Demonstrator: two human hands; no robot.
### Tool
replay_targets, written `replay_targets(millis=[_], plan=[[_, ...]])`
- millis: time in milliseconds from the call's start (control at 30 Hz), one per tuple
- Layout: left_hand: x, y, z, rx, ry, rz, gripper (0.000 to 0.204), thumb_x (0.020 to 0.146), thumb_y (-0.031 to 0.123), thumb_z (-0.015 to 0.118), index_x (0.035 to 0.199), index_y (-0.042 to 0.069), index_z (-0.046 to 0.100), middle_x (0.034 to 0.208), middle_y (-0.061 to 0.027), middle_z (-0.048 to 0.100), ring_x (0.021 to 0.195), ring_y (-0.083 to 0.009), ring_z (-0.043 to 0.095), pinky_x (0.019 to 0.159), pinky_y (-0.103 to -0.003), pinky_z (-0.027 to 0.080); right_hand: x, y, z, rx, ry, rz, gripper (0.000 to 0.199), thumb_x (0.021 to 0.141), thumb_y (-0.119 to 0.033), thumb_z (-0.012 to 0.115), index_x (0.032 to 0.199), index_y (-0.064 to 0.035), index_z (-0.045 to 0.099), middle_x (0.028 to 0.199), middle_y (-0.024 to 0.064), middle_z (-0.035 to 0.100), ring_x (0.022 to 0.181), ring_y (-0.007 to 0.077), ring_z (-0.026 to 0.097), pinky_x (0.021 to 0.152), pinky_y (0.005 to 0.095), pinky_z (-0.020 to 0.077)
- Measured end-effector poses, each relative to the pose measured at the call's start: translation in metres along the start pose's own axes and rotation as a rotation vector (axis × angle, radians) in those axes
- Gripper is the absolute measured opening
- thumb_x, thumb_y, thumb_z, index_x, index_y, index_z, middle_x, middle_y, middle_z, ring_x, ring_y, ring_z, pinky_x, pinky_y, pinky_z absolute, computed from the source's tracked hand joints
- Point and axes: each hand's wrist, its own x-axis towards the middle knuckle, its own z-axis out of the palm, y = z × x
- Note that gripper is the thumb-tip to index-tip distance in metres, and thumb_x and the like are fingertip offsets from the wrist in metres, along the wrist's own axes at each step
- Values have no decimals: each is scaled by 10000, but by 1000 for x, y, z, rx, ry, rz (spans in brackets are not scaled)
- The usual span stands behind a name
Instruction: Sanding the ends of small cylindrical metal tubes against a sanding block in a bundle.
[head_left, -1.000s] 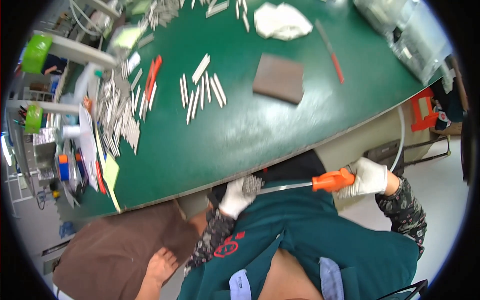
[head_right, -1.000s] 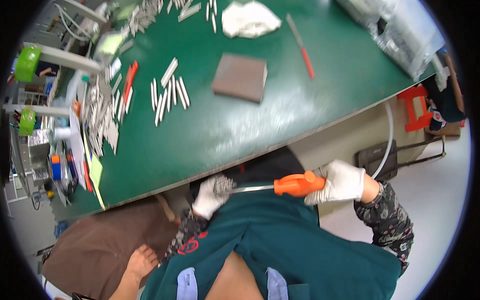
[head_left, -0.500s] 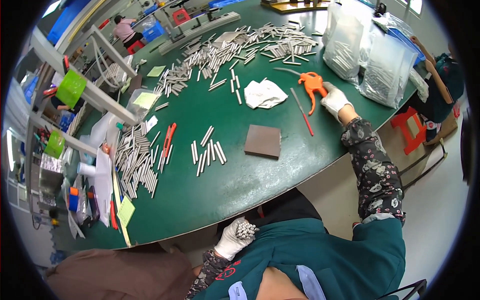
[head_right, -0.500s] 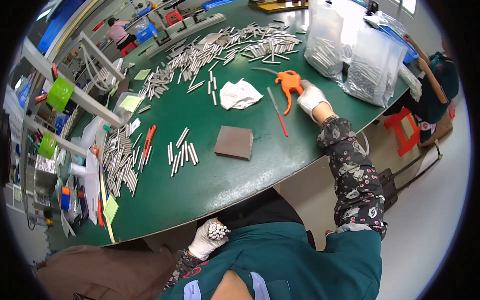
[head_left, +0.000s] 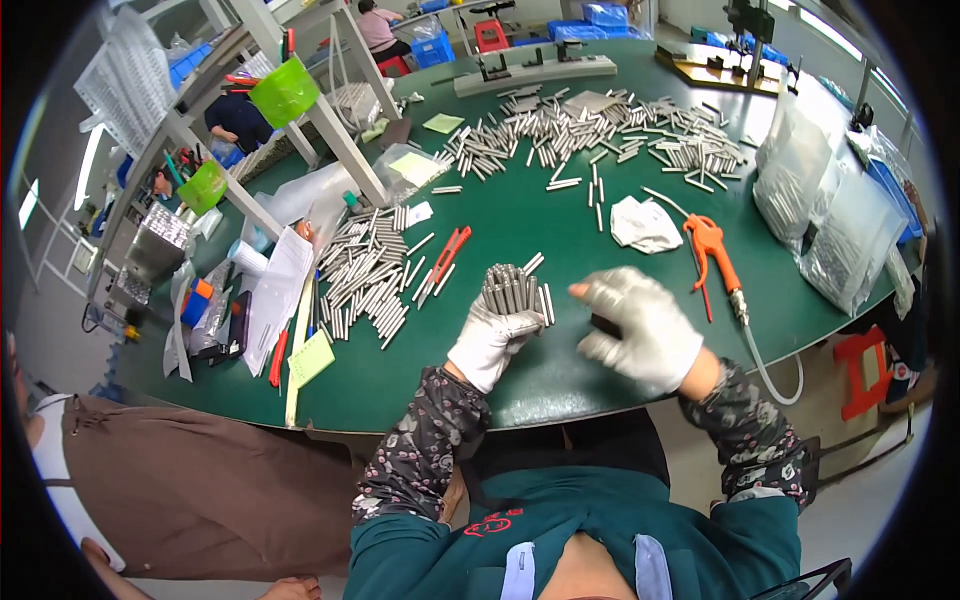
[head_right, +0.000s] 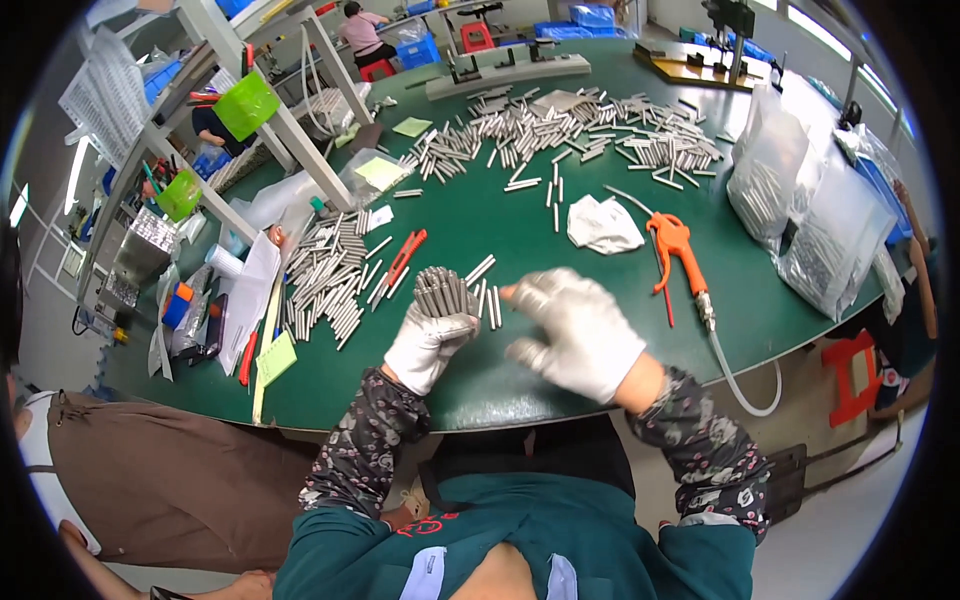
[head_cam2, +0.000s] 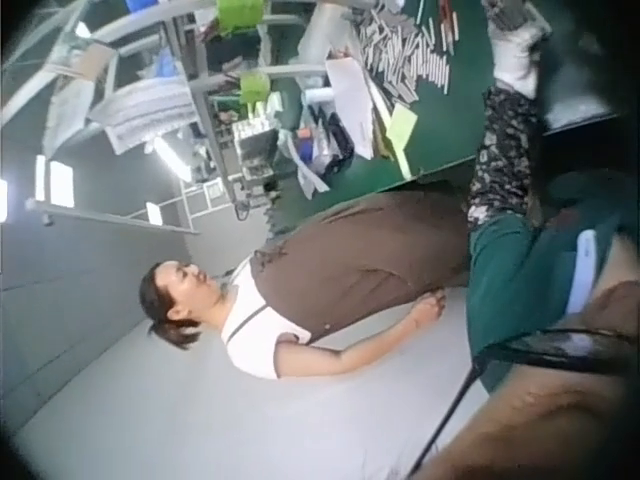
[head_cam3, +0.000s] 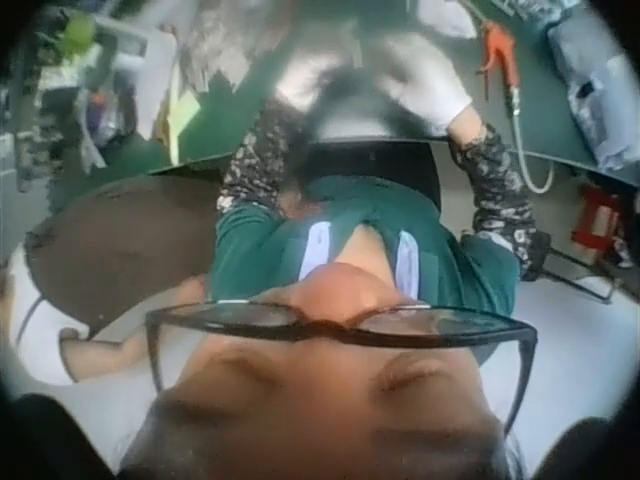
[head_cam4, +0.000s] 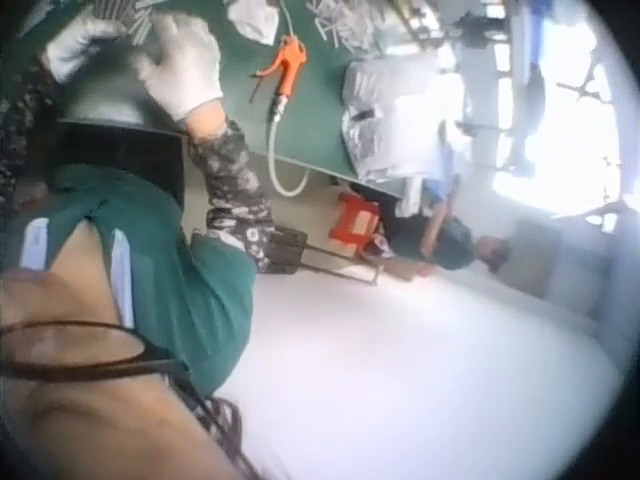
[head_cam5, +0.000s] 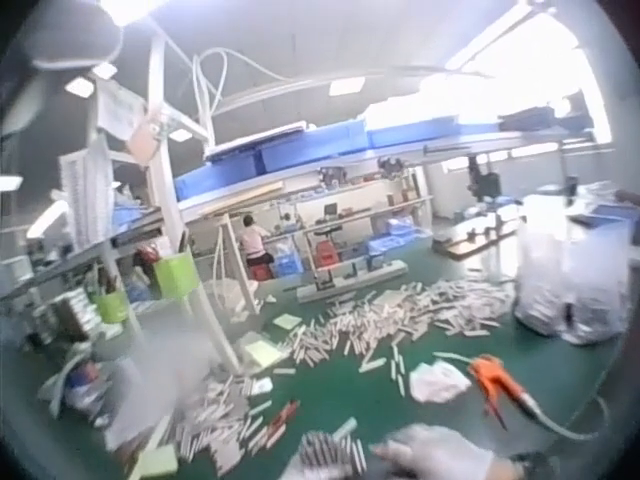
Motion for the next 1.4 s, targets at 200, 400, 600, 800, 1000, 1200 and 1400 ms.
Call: replay_targets(millis=[200, 400, 600, 800, 1000, 1200, 1400], plan=[[9, -35, -36, -327, -55, -8, 371, 719, -79, 560, 1072, 16, 497, 945, -82, 571, 820, -161, 580, 697, -246, 506, 40, -11, 51, 164, 46, -55, 769, 622, -256, 718, 1254, -18, 349, 1223, 205, 423, 1104, 351, 440, 930, 393, 364], [10, -28, -38, -329, -65, 17, 493, 693, -75, 582, 1155, 29, 449, 1085, -77, 539, 1014, -205, 537, 897, -323, 446, 66, 4, 84, 344, -5, -116, 842, 529, -266, 772, 1226, -15, 372, 1199, 192, 446, 1081, 349, 469, 901, 384, 395], [9, -22, -30, -264, -66, -58, 482, 680, -114, 585, 1122, 54, 493, 1059, -52, 548, 1012, -183, 532, 874, -296, 445, 61, 11, 84, 386, 26, -182, 767, 531, -269, 784, 1170, -37, 430, 1171, 170, 469, 1063, 346, 480, 893, 378, 399], [4, -21, -27, -136, -35, -19, 498, 666, -104, 618, 1120, 55, 486, 1052, -40, 555, 992, -170, 544, 842, -287, 458, 58, 10, 81, 451, 6, -205, 790, 550, -287, 770, 1205, -36, 406, 1216, 181, 424, 1084, 351, 464, 911, 384, 385], [6, -20, -24, -33, -14, 60, 524, 657, -87, 655, 1127, 67, 483, 1032, -16, 571, 962, -153, 555, 835, -277, 461, 55, 13, 83, 472, -30, -208, 872, 580, -294, 758, 1297, -43, 330, 1270, 179, 394, 1142, 331, 429, 959, 372, 347], [12, -29, -29, 9, 81, 212, 533, 651, -39, 711, 1120, 76, 485, 983, -4, 583, 876, -101, 561, 737, -230, 482, 49, 22, 92, 815, 83, -39, 681, 662, -200, 697, 1253, -42, 396, 1236, 156, 439, 1122, 288, 447, 948, 339, 355], [14, -34, -34, 132, 167, 324, 553, 645, -93, 682, 1123, 76, 460, 951, 18, 552, 844, -87, 546, 737, -214, 474, 48, 22, 101, 710, 210, 31, 280, 713, -34, 626, 992, -30, 610, 970, 112, 564, 931, 243, 537, 827, 317, 427]])
